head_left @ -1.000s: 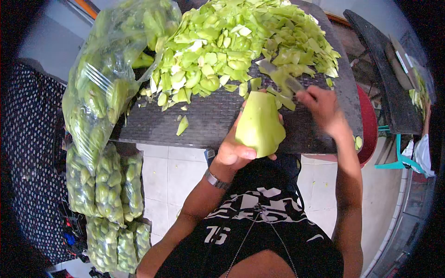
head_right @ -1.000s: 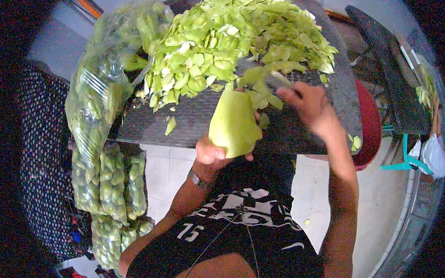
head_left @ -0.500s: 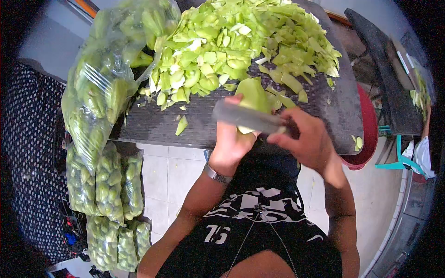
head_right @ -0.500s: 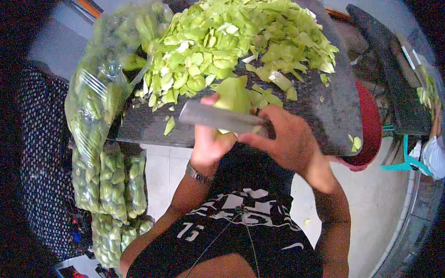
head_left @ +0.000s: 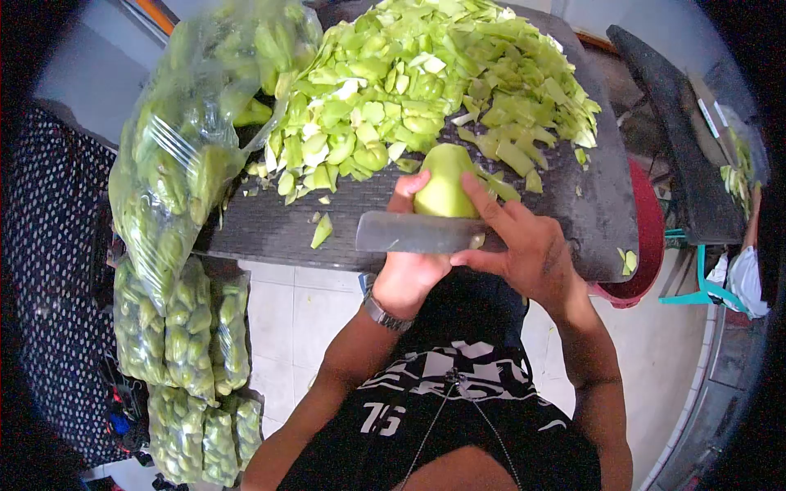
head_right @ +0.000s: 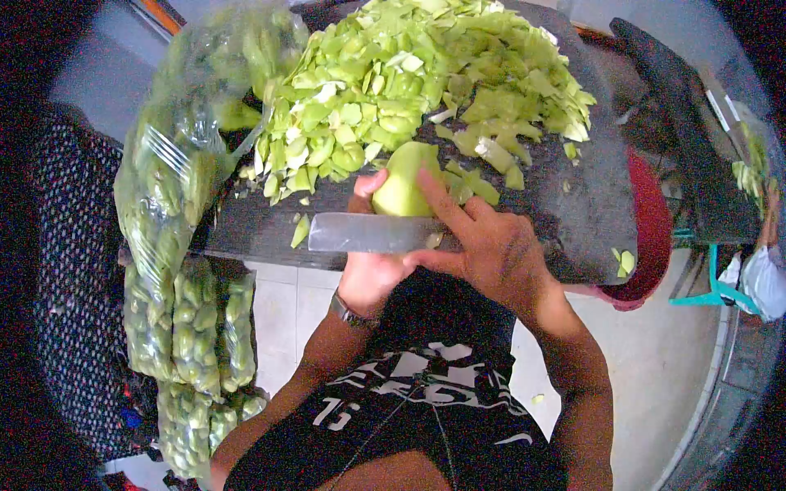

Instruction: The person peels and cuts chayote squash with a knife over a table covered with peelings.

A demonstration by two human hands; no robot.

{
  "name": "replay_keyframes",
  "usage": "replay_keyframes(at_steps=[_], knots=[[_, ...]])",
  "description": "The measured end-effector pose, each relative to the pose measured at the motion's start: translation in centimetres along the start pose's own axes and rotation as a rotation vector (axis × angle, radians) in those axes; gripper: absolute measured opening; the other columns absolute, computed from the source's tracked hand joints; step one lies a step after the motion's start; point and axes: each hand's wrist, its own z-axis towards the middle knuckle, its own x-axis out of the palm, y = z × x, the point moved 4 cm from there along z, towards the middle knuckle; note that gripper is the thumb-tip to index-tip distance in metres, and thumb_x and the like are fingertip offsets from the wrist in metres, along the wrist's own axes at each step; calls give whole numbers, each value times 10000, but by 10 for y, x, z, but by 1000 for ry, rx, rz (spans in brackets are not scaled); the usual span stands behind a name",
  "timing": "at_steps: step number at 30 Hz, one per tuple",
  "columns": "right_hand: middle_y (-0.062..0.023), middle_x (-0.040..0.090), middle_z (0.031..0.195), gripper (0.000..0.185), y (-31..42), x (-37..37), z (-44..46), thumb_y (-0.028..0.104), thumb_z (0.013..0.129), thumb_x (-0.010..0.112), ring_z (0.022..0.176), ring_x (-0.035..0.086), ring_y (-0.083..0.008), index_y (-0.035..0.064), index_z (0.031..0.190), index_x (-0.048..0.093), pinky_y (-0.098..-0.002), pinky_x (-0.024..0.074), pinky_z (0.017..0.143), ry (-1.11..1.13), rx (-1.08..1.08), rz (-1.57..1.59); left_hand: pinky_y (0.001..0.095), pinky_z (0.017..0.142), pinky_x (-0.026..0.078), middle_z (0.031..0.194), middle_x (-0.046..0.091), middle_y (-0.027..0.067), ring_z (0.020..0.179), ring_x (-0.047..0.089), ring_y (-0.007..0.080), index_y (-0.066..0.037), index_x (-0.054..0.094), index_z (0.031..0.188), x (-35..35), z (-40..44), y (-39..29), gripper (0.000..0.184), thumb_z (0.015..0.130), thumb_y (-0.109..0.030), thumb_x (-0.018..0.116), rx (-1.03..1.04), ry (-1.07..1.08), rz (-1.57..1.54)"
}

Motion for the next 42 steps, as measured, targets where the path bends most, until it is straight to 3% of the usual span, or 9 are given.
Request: replay_keyframes(at_steps=[6,9,13,15,21,25,30,36,42], knots=[[-175,669,882,752,-61,10,10,494,919,705,720,679,-279,135,1536,465,-399,552,677,-169,-37,76,422,614,592,1199,666,169,924,686,346,-83,560,1360,-7,-3,-1,610,914,-499,542,-85,-20,-35],[-156,625,739,650,-94,-20,15,423,997,652,664,538,-122,49,1502,484,-324,491,664,-44,411,236,381,507,554,1135,671,182,758,673,339,-72,550,1372,7,-15,-3,638,910,-513,541,-113,64,-26],[-303,706,986,669,-78,-27,14,480,992,633,984,723,-421,19,1456,494,-435,549,805,9,488,271,360,514,549,1071,700,157,751,694,310,-78,594,1293,6,-5,-9,553,945,-502,530,-54,18,-13],[-316,704,1001,866,-48,-27,15,494,932,712,978,716,-445,0,1538,339,-456,560,790,196,488,288,351,513,547,1094,700,157,785,703,311,-87,590,1312,-4,6,-9,563,944,-509,538,-25,35,-3],[-345,653,1175,1044,-10,-7,9,508,875,751,1065,662,-492,9,1599,187,-521,557,868,8,6,261,506,954,540,1257,681,129,1121,662,315,-120,575,1382,0,9,-4,591,927,-498,574,14,49,-9],[-325,670,1139,1014,-15,-11,16,446,869,776,1076,661,-492,28,1602,214,-493,536,890,-88,-95,206,491,845,581,1249,679,137,1103,665,330,-110,576,1371,3,5,-4,581,928,-487,566,-30,37,-44],[-327,688,1099,880,-81,-12,24,529,949,664,1044,692,-457,24,1563,287,-488,566,844,11,298,259,387,497,541,1189,654,215,787,677,358,-85,529,1399,-5,-1,-5,667,923,-553,523,-111,120,-52],[-283,713,891,811,-95,-27,27,472,949,698,886,725,-444,0,1518,365,-470,559,767,27,503,327,435,688,590,1203,674,183,892,700,334,-50,554,1367,-1,-2,-13,615,951,-501,521,-54,148,-56],[-217,701,800,990,-23,-13,22,436,865,791,795,714,-422,49,1597,247,-449,539,716,-139,-86,179,537,965,545,1336,634,172,1196,631,360,-72,515,1439,-13,8,-8,653,946,-499,535,6,-2,-41]])
